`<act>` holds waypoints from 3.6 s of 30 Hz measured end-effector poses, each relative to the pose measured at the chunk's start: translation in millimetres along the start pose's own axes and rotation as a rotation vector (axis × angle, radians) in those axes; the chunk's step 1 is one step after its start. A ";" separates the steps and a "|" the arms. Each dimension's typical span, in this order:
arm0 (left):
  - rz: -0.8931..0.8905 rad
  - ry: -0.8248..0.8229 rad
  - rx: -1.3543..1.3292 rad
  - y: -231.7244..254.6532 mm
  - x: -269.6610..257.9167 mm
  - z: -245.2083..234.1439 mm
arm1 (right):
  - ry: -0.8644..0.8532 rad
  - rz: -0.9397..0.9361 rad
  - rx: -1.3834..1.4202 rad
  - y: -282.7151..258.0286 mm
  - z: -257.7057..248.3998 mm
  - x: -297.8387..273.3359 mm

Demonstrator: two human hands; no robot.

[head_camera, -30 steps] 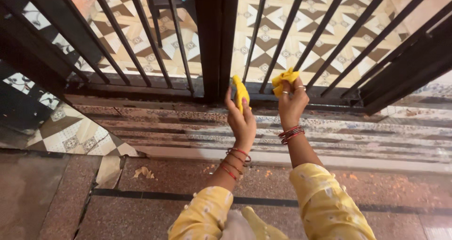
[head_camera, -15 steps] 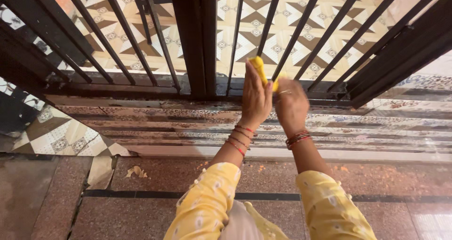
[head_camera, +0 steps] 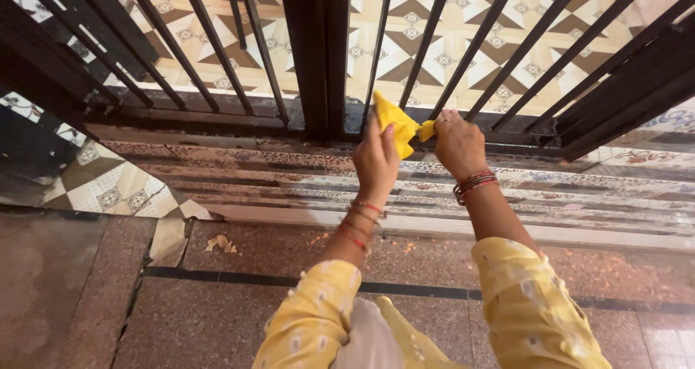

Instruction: The person wipes the vertical and horizontal bars of a metal gate using yellow cloths.

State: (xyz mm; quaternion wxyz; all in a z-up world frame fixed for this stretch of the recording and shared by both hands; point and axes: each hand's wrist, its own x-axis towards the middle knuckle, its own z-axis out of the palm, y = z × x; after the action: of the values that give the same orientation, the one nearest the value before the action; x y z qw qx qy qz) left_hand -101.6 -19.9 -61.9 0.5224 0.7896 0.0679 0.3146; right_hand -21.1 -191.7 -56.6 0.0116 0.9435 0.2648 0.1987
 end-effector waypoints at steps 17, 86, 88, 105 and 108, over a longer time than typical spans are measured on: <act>0.175 0.334 0.022 -1.1 53.0 0.3 | -0.087 0.022 -0.037 -1.1 -7.5 5.7; 0.474 -0.418 1.150 -54.9 55.1 59.6 | 0.858 0.132 0.479 -38.8 -61.3 17.9; 0.445 -0.464 1.151 -52.4 53.1 58.2 | 0.817 0.120 0.455 -40.7 -54.5 22.4; 0.382 -0.535 1.115 -47.8 62.7 60.6 | 0.629 0.264 0.336 4.6 -54.8 -44.8; 0.384 -0.604 1.043 -41.2 67.1 48.6 | 0.873 0.252 0.268 17.4 -68.8 -18.9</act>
State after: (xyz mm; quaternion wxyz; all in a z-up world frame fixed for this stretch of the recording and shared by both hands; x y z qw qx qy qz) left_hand -11.7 -10.3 -81.5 -0.0007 0.9925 -0.0811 0.0918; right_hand -53.4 -221.9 2.0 -0.2467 0.7898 0.1518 0.5407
